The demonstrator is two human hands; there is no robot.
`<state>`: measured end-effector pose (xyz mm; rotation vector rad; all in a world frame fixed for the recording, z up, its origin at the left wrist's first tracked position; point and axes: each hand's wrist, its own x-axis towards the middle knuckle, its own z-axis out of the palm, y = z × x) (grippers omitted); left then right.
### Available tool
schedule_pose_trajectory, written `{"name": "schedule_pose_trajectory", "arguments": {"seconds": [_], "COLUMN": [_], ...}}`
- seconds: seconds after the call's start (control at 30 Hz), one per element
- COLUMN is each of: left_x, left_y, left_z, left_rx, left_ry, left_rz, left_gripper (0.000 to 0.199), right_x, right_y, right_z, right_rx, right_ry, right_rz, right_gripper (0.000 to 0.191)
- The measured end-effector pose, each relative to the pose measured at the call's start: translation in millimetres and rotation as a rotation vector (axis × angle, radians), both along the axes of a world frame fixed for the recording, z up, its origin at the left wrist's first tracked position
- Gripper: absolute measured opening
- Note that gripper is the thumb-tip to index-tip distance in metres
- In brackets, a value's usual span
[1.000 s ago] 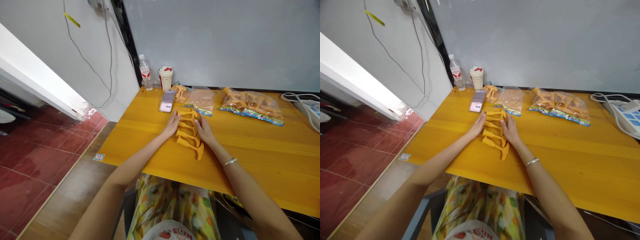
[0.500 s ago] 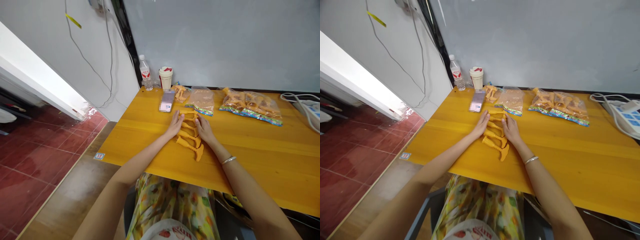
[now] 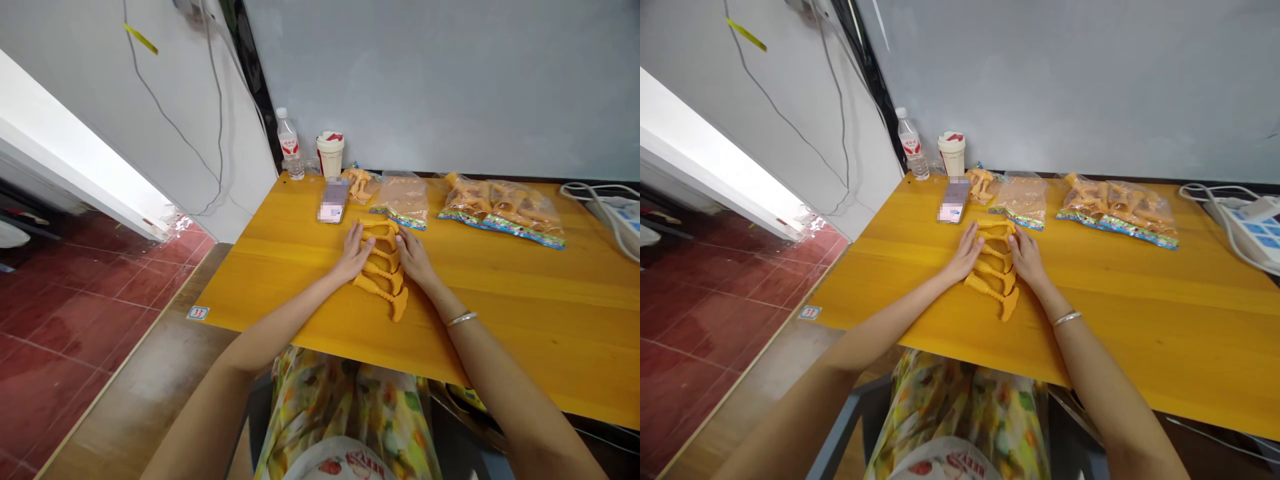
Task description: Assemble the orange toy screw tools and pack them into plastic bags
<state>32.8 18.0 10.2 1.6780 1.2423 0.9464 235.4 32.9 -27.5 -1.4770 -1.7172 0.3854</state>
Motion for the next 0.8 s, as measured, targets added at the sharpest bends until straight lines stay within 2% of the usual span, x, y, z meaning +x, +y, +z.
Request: {"name": "schedule_pose_trajectory", "arguments": {"seconds": [0.2,0.3,0.37,0.47,0.6,0.67,0.8], "left_x": [2,-3,-15,-42,-73,-78,-75], "left_y": [-2,8,22,46,65,69,70], "left_z": [-10.5,-14.8,-15.7,-13.4,-7.9,-6.4,-6.4], "left_rx": [0.104,0.192,0.263,0.322,0.275,0.24,0.215], "left_ry": [0.02,0.083,0.149,0.261,0.405,0.456,0.51], "left_rz": [-0.041,-0.031,0.024,0.191,0.398,0.423,0.382], "left_gripper": [0.072,0.071,0.072,0.071,0.06,0.055,0.053], "right_x": [-1,0,0,0,0,1,3], "right_y": [-1,-1,-2,-2,-2,-2,-3], "right_z": [1.4,2.4,2.8,2.8,2.0,1.4,0.8], "right_rx": [-0.002,-0.011,-0.012,-0.007,-0.004,-0.003,-0.008], "right_ry": [-0.004,-0.016,-0.015,0.0,0.007,0.013,0.013], "right_rz": [-0.017,0.001,0.001,-0.008,-0.002,-0.002,0.006], "right_gripper": [0.089,0.088,0.087,0.086,0.088,0.086,0.08]}}
